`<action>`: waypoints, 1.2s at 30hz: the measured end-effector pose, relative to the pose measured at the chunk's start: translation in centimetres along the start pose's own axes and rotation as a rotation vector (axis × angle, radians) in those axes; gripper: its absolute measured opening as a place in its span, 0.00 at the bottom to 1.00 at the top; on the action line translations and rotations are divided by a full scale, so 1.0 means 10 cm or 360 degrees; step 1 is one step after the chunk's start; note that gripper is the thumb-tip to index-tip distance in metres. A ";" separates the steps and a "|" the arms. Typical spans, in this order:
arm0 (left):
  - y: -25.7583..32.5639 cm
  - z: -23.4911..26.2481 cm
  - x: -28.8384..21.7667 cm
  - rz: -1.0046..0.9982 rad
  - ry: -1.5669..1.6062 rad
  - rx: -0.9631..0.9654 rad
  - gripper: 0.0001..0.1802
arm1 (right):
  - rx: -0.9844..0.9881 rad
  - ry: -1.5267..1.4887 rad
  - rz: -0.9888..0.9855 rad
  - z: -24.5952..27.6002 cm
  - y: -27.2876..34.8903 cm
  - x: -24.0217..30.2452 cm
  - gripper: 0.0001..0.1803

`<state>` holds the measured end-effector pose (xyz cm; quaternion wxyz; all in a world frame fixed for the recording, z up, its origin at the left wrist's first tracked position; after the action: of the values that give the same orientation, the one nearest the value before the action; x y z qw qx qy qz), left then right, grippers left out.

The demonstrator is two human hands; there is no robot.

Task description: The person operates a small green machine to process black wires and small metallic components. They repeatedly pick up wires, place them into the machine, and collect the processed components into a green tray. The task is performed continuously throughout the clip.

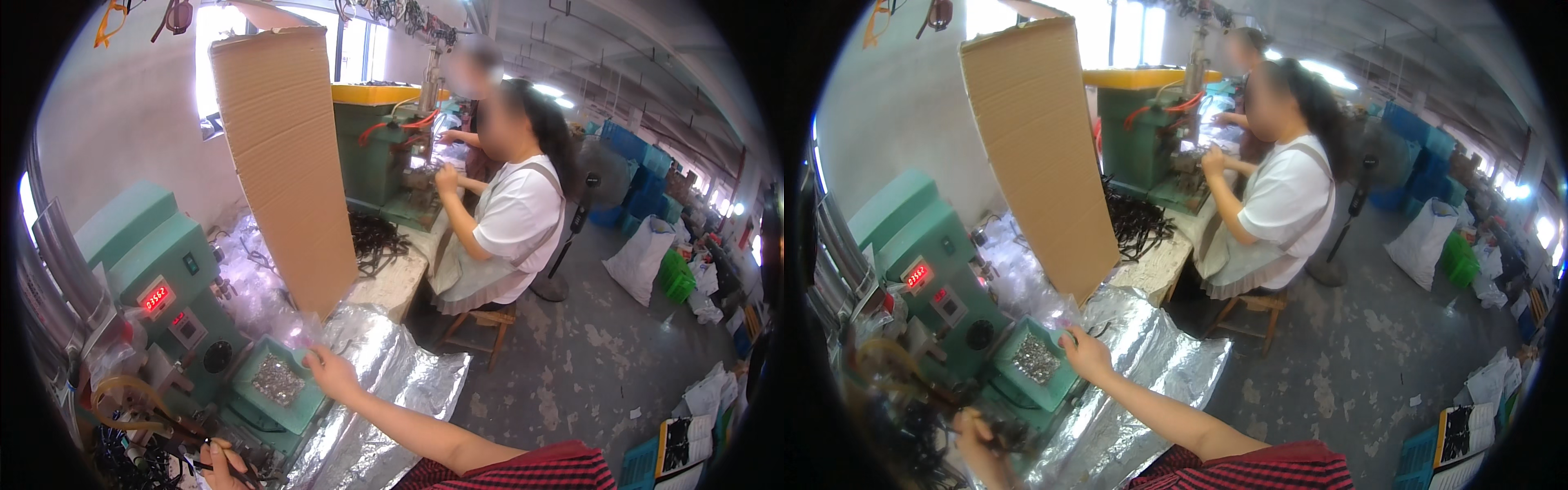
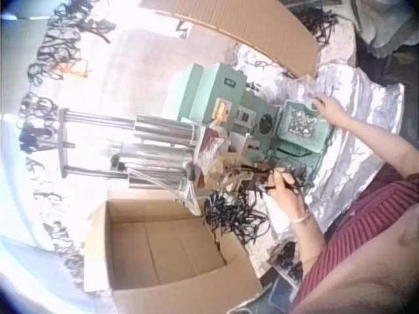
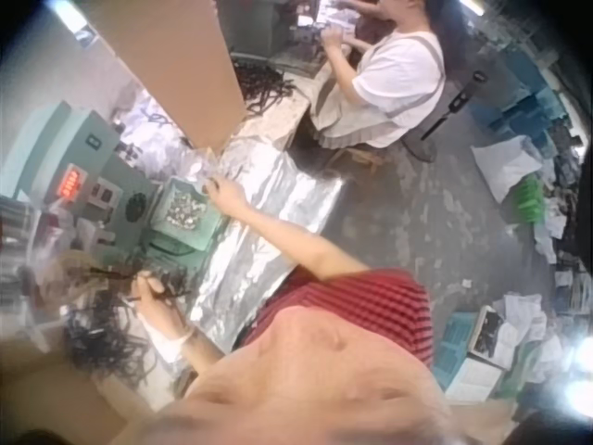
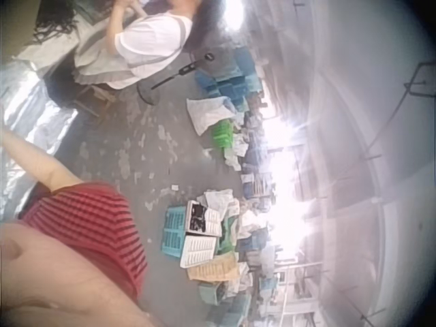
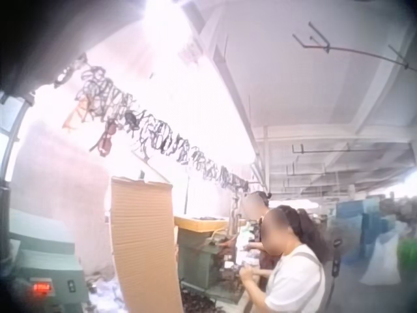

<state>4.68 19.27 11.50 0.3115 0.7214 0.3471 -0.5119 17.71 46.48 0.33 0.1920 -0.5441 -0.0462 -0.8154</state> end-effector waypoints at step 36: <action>-0.11 0.19 0.13 -0.0153 0.0027 -0.0187 0.06 | 0.0002 0.0081 0.0029 -0.14 -0.08 -0.23 0.34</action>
<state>3.06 18.63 9.60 0.3254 0.6886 0.4135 -0.4990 16.95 47.42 -2.22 0.2009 -0.5235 -0.0370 -0.8272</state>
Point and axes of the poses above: each hand's wrist, its own y-axis away from the middle knuckle, its own z-axis out of the back of the hand, x = y × z, the point moved 9 cm from there along -y, towards the middle knuckle, and after that the axes turned 6 degrees about -y, right-handed, at the moved point
